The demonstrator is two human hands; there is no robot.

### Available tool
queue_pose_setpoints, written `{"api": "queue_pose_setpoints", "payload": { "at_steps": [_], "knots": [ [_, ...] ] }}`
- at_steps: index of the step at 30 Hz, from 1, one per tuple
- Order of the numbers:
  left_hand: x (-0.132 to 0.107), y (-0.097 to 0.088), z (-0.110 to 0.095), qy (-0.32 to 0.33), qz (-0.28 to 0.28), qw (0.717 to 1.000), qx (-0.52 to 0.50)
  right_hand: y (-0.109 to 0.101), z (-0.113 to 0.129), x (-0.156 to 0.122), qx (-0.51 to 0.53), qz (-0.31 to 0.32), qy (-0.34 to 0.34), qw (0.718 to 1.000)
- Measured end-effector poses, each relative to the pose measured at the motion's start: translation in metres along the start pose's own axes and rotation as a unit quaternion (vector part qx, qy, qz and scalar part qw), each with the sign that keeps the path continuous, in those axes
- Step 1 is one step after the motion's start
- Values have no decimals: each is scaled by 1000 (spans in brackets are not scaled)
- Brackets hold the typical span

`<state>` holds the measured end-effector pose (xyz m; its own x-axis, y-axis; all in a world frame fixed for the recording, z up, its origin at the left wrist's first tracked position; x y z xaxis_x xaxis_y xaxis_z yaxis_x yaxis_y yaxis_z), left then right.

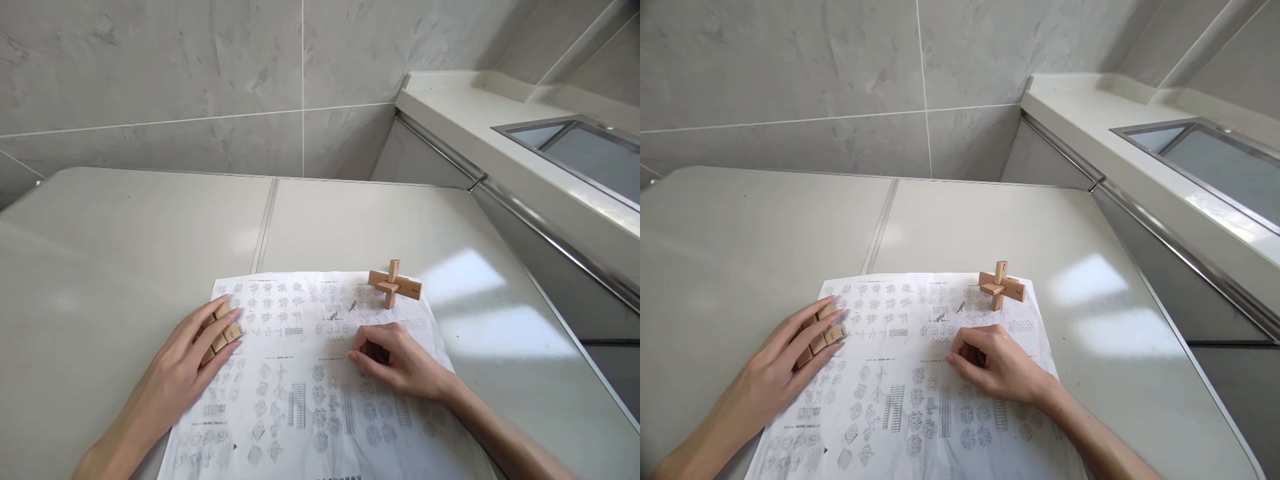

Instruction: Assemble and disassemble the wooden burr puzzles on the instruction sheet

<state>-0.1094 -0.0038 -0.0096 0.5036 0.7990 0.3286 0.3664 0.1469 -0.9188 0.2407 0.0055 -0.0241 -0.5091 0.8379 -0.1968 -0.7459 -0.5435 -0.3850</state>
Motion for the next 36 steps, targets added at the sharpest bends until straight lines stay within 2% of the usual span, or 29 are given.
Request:
{"api": "queue_pose_setpoints", "payload": {
  "at_steps": [7,10,12,17,20,22,25,28,33,36],
  "knots": [
    [2,-10,-6,87,-62,993,45,-1,0,0,3,7,0,1000],
    [6,-13,-14,154,-64,983,73,-1,0,0,2,6,-3,1000],
    [10,-14,-20,176,-64,980,73,-1,1,1,2,7,-3,1000],
    [37,-18,-40,168,-103,980,6,-4,0,2,24,2,-7,1000],
    [61,-16,-58,190,-112,975,-37,-10,-2,4,103,-1,-6,995],
    [78,-12,-71,215,-89,970,-72,-13,-2,4,201,25,-15,979],
    [101,-3,-91,268,-69,956,-94,-15,-2,4,338,99,-48,935],
    [118,8,-110,313,-56,942,-112,-11,-2,2,403,158,-35,901],
    [130,28,-128,356,-52,918,-166,0,-1,1,491,157,26,857],
    [128,39,-129,335,-41,918,-207,8,0,1,537,165,49,826]
  ]
}}
Point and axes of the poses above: each hand's wrist, its own x-axis towards the middle knuckle, its own y-axis out of the palm, z = x × y, the point moved 4 cm from there along x, towards the middle knuckle, and after that the axes turned 6 degrees about y, right-handed, at the moved point
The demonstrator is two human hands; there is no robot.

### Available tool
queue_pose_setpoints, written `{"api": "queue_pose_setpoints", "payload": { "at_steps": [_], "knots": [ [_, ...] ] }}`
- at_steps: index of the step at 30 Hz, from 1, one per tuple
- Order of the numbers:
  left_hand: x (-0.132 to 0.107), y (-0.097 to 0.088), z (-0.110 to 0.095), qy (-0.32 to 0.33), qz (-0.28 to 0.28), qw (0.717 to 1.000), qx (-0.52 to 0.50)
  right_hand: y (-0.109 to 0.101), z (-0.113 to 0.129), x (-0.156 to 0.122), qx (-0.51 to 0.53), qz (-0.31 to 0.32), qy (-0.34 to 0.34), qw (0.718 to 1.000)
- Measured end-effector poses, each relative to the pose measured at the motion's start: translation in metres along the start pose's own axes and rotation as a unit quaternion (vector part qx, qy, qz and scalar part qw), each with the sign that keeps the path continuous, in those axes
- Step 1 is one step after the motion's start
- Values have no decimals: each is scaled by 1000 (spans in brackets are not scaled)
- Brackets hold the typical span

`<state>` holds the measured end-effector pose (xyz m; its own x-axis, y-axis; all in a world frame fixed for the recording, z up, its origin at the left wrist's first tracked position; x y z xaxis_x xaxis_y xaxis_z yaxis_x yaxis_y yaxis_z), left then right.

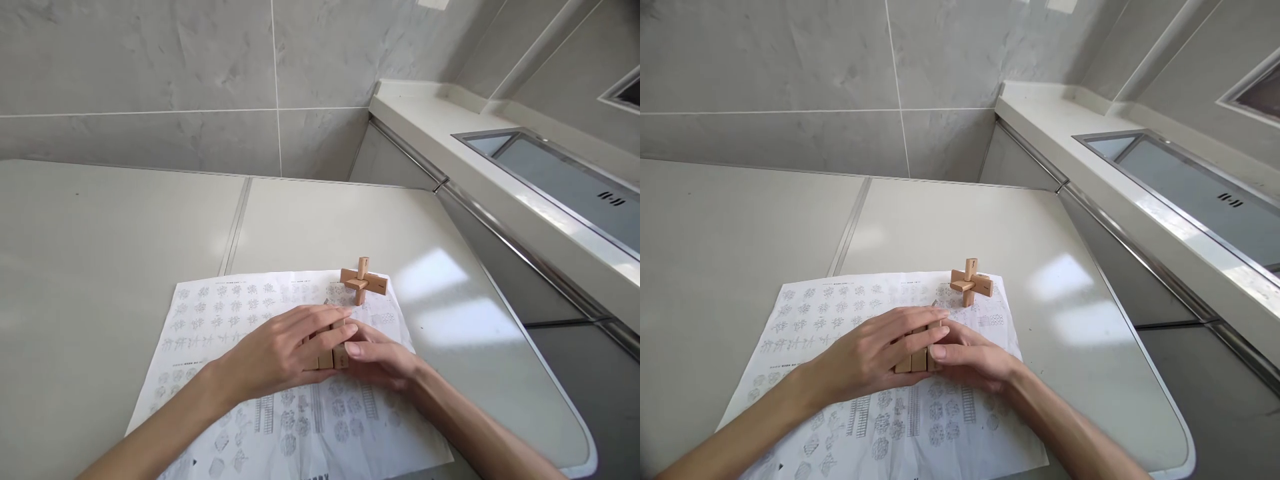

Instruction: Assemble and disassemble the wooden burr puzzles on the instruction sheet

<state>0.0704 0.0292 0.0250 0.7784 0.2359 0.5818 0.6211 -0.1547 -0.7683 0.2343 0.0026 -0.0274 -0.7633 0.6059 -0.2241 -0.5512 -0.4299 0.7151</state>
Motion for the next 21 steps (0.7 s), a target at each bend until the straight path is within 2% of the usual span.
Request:
{"api": "queue_pose_setpoints", "payload": {
  "at_steps": [8,14,17,21],
  "knots": [
    [-23,13,4,-81,-43,996,5,-3,-4,2,50,-26,-5,998],
    [-31,15,14,-180,-40,980,-68,-12,-3,2,60,-64,0,996],
    [-29,14,14,-170,-34,983,-61,-15,-4,3,59,-67,3,996],
    [-28,15,12,-145,-34,987,-60,-19,-7,2,51,-103,6,993]
  ]
}}
Point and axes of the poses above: each hand's wrist, its own x-axis towards the middle knuckle, its own y-axis out of the palm, z = x × y, the point moved 4 cm from there along x, towards the middle knuckle, and after that the axes turned 6 degrees about y, right-handed, at the moved point
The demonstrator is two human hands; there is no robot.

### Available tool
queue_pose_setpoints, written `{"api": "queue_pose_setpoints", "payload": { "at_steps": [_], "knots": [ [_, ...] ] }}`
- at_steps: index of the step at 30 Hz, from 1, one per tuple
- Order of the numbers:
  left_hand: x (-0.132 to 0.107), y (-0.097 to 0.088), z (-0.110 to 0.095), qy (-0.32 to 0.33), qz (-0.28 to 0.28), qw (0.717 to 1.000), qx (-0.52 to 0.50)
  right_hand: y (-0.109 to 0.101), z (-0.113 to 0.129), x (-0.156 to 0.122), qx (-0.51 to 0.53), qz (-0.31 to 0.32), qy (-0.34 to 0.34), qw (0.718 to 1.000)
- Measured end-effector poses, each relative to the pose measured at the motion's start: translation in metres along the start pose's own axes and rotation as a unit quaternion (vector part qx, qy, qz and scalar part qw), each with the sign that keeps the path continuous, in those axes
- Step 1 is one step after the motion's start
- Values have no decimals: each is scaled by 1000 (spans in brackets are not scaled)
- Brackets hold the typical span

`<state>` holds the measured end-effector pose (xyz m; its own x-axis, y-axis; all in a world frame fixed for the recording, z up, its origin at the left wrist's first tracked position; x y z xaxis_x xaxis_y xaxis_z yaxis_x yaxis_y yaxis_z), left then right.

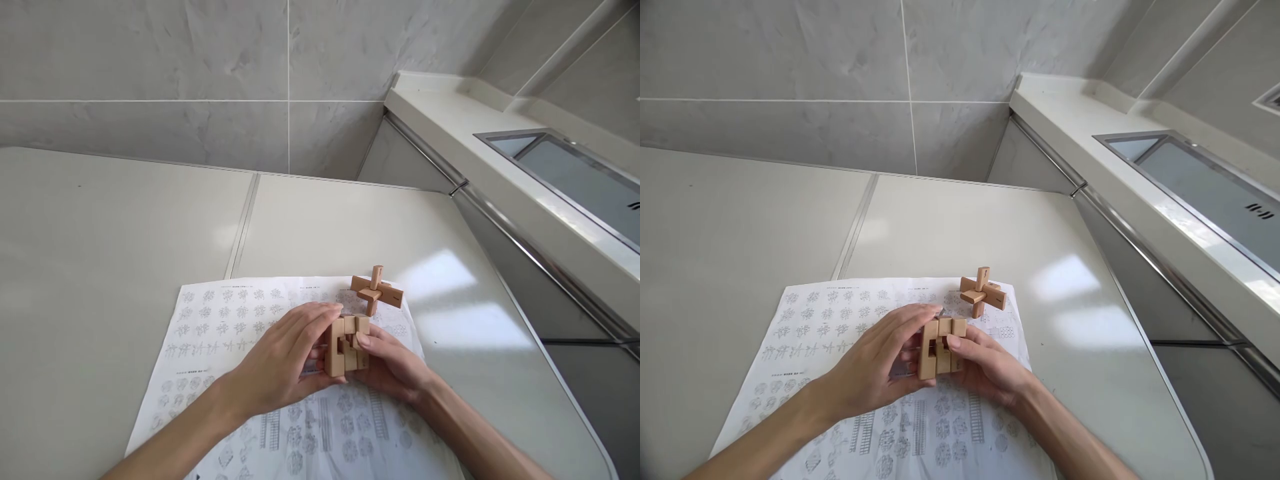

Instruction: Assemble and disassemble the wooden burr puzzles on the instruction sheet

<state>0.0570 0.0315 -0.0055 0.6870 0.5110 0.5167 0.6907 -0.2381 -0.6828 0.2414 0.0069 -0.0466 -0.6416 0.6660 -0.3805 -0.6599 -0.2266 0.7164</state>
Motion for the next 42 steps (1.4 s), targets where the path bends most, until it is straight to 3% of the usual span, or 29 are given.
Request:
{"api": "queue_pose_setpoints", "payload": {
  "at_steps": [5,9,16,21,25,30,35,42],
  "knots": [
    [0,-2,-2,34,-33,998,-39,-2,0,-2,-32,-41,2,999],
    [0,-7,-4,42,-68,997,-2,-1,2,-1,-36,-54,0,998],
    [0,-7,-2,20,-89,995,32,2,4,2,-2,-2,-19,1000],
    [-3,-2,3,-4,-69,997,-17,6,4,2,44,62,15,997],
    [-3,-1,3,-9,-54,998,-13,9,7,3,72,59,12,996],
    [-2,0,1,8,-37,999,-14,6,2,-1,29,55,40,997],
    [-3,2,1,12,-34,999,-13,0,0,-5,-35,78,7,996],
    [-6,7,6,-13,-46,996,-75,-2,-2,-5,-25,92,31,995]
  ]
}}
Point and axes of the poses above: each hand's wrist, its own x-axis towards the middle knuckle, its own y-axis out of the palm, z = x × y, the point moved 4 cm from there along x, towards the middle knuckle, and after that the axes turned 6 degrees about y, right-handed, at the moved point
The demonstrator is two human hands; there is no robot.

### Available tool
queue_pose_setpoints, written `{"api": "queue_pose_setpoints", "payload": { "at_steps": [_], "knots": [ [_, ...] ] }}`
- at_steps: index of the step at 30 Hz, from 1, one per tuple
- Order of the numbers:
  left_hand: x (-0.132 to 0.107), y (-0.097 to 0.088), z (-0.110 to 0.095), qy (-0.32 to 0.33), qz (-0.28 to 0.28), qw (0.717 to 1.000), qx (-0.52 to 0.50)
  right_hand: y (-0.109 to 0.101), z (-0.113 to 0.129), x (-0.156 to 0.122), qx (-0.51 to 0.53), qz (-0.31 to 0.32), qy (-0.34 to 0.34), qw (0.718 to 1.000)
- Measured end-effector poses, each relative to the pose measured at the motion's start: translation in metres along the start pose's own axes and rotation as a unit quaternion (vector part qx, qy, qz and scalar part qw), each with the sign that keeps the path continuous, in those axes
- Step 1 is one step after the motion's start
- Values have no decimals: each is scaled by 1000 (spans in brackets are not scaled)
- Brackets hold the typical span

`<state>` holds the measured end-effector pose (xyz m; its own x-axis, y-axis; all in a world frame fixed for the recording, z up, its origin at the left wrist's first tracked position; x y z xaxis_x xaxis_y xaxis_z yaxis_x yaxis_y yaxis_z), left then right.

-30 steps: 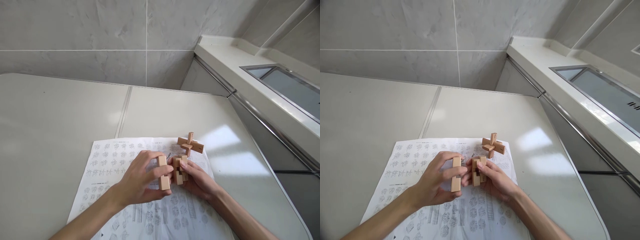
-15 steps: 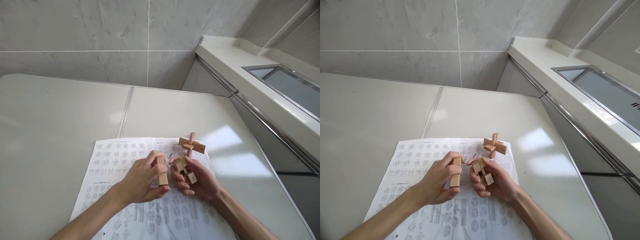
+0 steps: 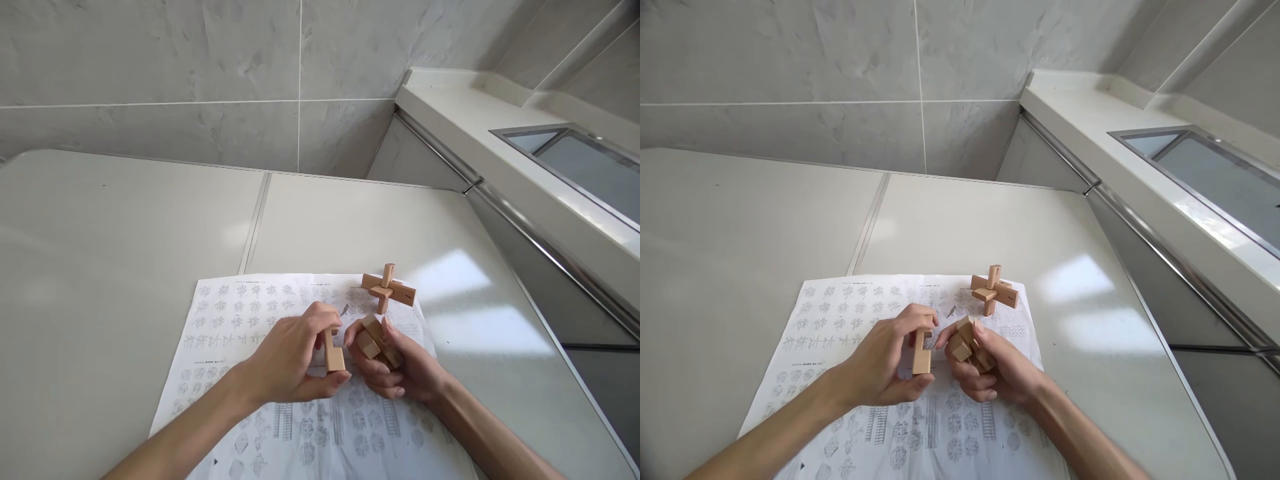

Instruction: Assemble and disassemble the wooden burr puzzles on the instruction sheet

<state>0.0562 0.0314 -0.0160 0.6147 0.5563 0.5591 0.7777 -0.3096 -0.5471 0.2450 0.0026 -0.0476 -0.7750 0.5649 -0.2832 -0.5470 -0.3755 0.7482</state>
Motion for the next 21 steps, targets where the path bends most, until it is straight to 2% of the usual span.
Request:
{"api": "queue_pose_setpoints", "payload": {
  "at_steps": [7,10,21],
  "knots": [
    [0,0,0,-91,53,994,-23,2,0,3,26,-8,15,1000],
    [-1,1,1,-109,63,992,-28,1,0,3,19,-5,7,1000],
    [0,0,0,-33,23,999,-3,2,2,4,57,-4,-2,998]
  ]
}}
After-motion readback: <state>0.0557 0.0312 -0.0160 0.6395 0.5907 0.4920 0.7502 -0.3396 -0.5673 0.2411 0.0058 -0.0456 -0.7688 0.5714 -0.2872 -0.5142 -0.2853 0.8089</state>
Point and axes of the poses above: each hand's wrist, its own x-axis towards the middle knuckle, its own y-axis out of the palm, z = x × y, the point moved 4 cm from there along x, towards the middle knuckle, and after that the axes turned 6 degrees about y, right-handed, at the moved point
